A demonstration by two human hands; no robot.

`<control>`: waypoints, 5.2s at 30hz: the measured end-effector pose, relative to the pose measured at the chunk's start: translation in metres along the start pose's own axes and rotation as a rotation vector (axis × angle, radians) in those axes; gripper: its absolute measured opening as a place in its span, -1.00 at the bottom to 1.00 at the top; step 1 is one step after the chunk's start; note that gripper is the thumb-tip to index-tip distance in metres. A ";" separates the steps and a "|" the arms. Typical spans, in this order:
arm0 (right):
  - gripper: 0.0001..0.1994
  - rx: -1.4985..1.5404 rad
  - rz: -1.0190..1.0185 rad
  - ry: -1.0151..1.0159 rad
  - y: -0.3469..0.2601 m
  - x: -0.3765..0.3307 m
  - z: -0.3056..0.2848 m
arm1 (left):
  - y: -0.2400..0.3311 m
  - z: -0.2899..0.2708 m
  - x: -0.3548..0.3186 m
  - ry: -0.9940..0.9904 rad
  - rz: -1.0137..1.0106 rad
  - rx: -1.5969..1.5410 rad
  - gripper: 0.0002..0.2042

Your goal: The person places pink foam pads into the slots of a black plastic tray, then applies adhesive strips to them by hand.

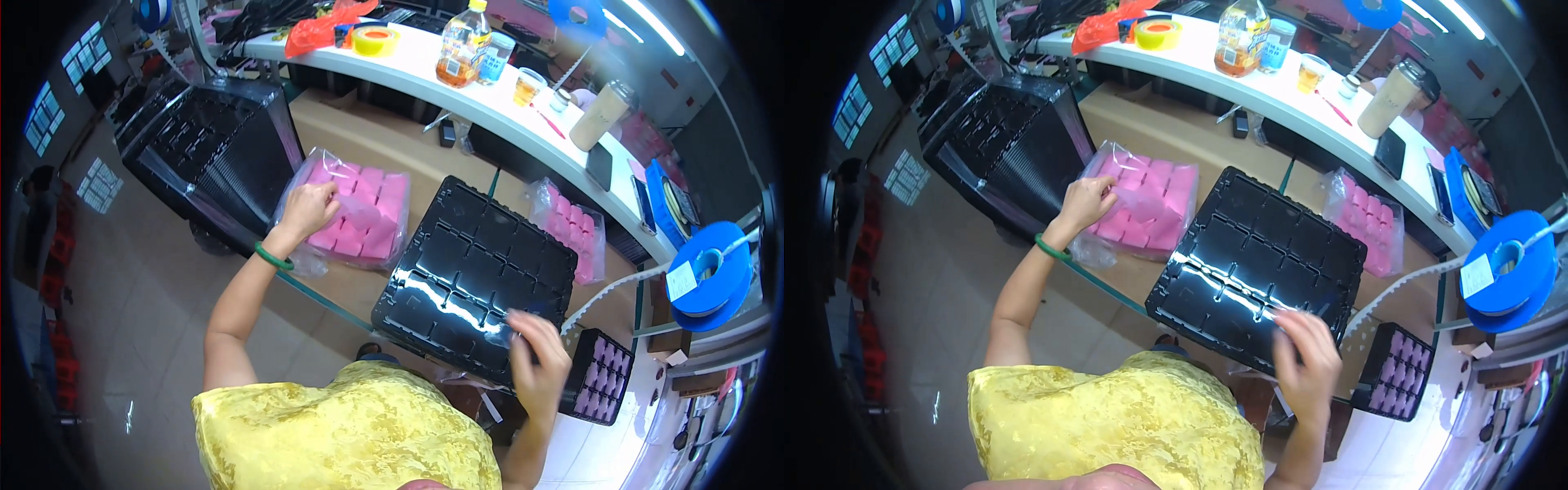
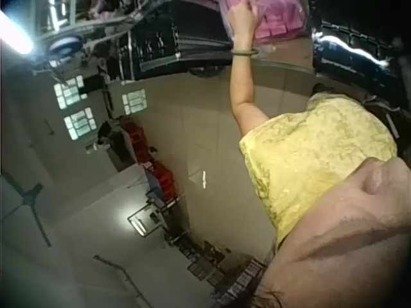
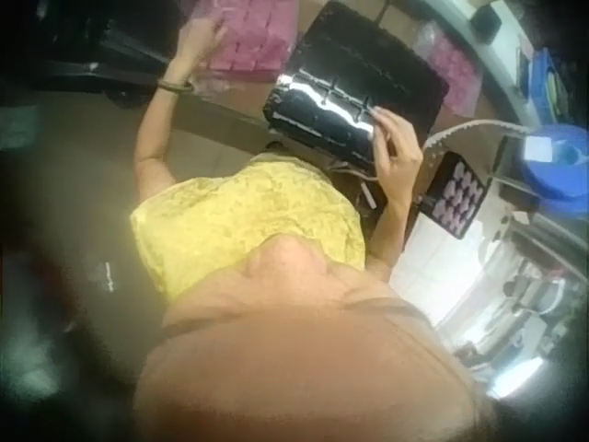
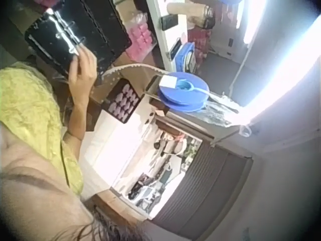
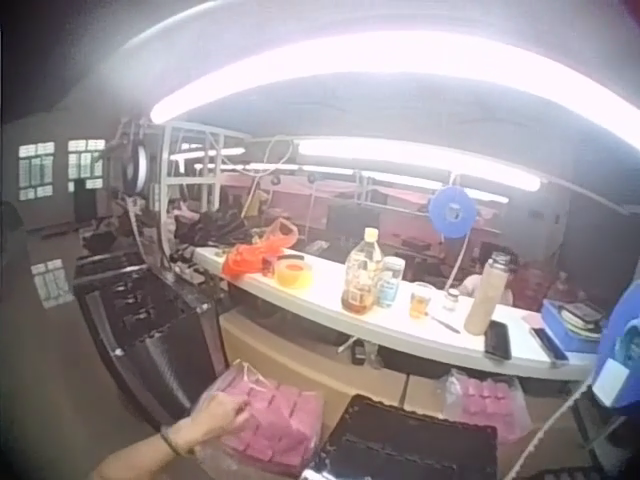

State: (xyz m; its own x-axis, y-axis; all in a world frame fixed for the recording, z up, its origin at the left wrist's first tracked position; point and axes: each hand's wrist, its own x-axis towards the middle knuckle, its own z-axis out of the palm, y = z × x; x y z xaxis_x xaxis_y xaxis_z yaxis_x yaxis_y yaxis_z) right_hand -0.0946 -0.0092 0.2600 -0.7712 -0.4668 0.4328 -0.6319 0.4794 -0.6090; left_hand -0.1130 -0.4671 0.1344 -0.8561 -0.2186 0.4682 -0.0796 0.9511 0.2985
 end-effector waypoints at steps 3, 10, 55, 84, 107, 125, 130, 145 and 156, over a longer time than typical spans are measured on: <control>-0.42 0.055 -0.131 -0.077 -0.008 0.058 0.070 | 0.070 -0.081 0.033 -0.035 0.065 0.026 -0.81; -0.58 -0.158 -0.086 0.131 0.009 0.141 0.130 | 0.183 -0.168 0.083 -0.028 0.482 -0.370 -0.71; -0.50 -0.273 -0.024 0.106 0.138 -0.057 -0.022 | 0.206 -0.005 0.012 -0.153 0.182 -0.969 -0.58; -0.61 -0.192 0.017 0.166 0.134 -0.083 -0.017 | 0.168 0.008 -0.039 -0.247 0.214 -0.735 -0.71; -0.64 -0.343 0.091 -0.019 0.105 -0.136 -0.042 | 0.173 -0.049 -0.091 -0.254 0.382 -0.126 -0.57; -0.69 -0.406 -0.119 0.034 0.167 0.005 -0.011 | 0.185 0.060 0.036 -0.231 0.502 -0.087 -0.64; -0.47 -0.550 0.011 -0.180 0.227 0.041 0.017 | 0.190 0.100 0.068 -0.342 0.558 0.141 -0.56; -0.63 -0.616 -0.210 -0.102 0.124 -0.082 -0.011 | 0.184 -0.003 -0.066 -0.338 0.654 0.129 -0.37; -0.70 -0.563 -0.060 -0.072 0.123 -0.113 -0.042 | 0.158 -0.037 -0.093 -0.375 0.577 -0.067 -0.48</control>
State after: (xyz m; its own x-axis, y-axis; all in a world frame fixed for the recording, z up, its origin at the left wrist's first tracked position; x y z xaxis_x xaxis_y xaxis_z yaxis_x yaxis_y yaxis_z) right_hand -0.0882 0.1338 0.1640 -0.7379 -0.5458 0.3969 -0.6333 0.7633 -0.1278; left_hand -0.0273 -0.3049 0.1685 -0.8718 0.4203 0.2517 0.4632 0.8744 0.1442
